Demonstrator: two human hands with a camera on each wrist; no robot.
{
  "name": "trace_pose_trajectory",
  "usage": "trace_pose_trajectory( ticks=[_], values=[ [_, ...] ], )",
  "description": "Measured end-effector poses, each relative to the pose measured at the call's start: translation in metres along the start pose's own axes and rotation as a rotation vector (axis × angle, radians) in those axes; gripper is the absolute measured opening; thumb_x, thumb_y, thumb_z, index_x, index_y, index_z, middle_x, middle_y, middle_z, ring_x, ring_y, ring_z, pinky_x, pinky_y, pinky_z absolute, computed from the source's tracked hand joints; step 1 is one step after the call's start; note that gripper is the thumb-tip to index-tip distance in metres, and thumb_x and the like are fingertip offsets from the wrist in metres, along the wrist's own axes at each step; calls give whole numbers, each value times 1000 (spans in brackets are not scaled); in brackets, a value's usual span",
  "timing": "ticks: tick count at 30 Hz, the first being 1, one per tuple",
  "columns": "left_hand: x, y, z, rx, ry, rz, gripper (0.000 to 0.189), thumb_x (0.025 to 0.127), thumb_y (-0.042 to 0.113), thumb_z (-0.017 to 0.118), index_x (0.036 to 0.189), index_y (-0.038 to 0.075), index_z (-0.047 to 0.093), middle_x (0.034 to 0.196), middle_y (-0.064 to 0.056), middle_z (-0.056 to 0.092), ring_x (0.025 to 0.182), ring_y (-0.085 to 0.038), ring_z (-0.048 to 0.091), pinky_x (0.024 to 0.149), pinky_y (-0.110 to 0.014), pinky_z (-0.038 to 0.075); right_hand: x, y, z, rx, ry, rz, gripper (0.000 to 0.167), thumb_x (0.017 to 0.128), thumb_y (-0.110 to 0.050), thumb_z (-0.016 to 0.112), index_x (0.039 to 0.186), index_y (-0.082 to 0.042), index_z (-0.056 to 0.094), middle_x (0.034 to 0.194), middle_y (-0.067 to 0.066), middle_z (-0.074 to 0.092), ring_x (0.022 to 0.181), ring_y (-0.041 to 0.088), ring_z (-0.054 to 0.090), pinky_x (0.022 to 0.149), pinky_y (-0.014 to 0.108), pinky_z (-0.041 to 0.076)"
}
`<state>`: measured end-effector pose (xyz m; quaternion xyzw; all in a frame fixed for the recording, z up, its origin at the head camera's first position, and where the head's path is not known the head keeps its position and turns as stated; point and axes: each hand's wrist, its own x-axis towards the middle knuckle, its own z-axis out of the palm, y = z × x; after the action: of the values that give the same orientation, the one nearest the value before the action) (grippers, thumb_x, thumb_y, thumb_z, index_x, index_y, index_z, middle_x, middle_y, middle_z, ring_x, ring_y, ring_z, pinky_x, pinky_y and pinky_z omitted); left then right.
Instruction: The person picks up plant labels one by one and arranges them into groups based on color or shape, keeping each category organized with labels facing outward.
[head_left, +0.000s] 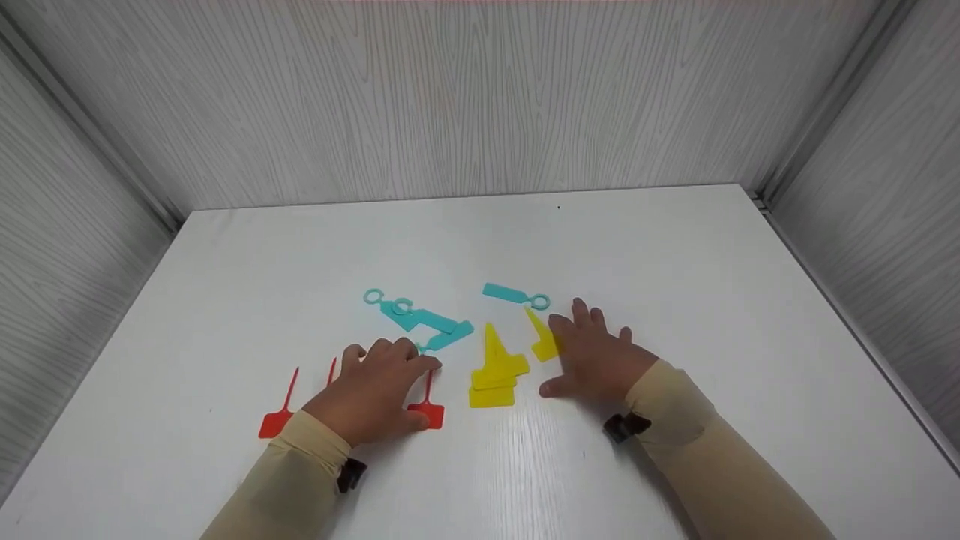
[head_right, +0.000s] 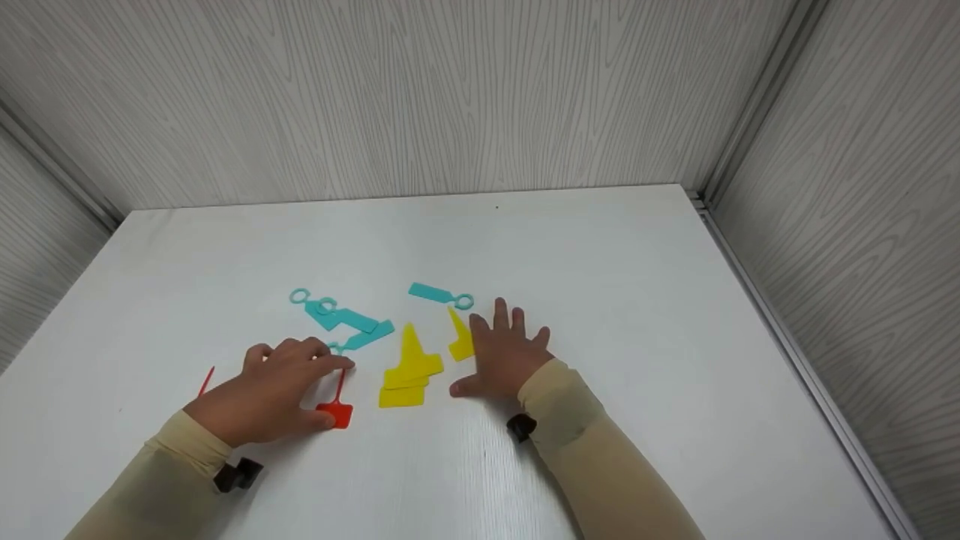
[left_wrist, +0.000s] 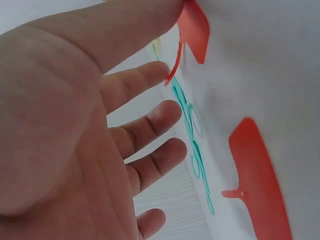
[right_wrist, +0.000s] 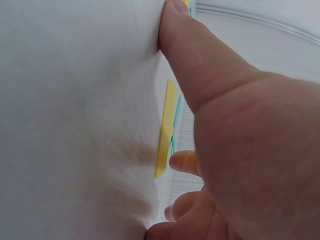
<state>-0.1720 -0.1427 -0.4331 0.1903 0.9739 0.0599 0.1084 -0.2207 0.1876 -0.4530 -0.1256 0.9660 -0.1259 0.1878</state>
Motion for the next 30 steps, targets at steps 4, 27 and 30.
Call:
trace_pose_trajectory(
  ticks=[4, 27, 30],
  values=[
    [-5, -4, 0, 5, 5, 0, 78, 86, 46, 96, 154, 23, 65, 141, -4, 64, 135, -31, 54, 115, -69, 36, -3, -1, 0, -4, 9, -1, 111, 90, -59, 87, 176, -20, 29, 184, 24, 7, 165, 49, 19, 122, 84, 18],
    [-18, -16, 3, -33, 55, 7, 49, 89, 37, 94, 132, 22, 77, 140, 1, 70, 139, -28, 55, 113, -74, 31, -4, 6, -3, -25, -6, -10, 110, 92, -59, 86, 175, -16, 29, 183, 26, 8, 165, 49, 17, 122, 84, 21],
    [-19, -17, 4, -42, 60, 8, 50, 89, 37, 95, 133, 22, 77, 141, 0, 70, 140, -27, 55, 114, -74, 30, -4, 7, -4, -25, -19, -12, 111, 92, -60, 85, 176, -17, 27, 183, 25, 6, 166, 49, 15, 121, 85, 19]
  ],
)
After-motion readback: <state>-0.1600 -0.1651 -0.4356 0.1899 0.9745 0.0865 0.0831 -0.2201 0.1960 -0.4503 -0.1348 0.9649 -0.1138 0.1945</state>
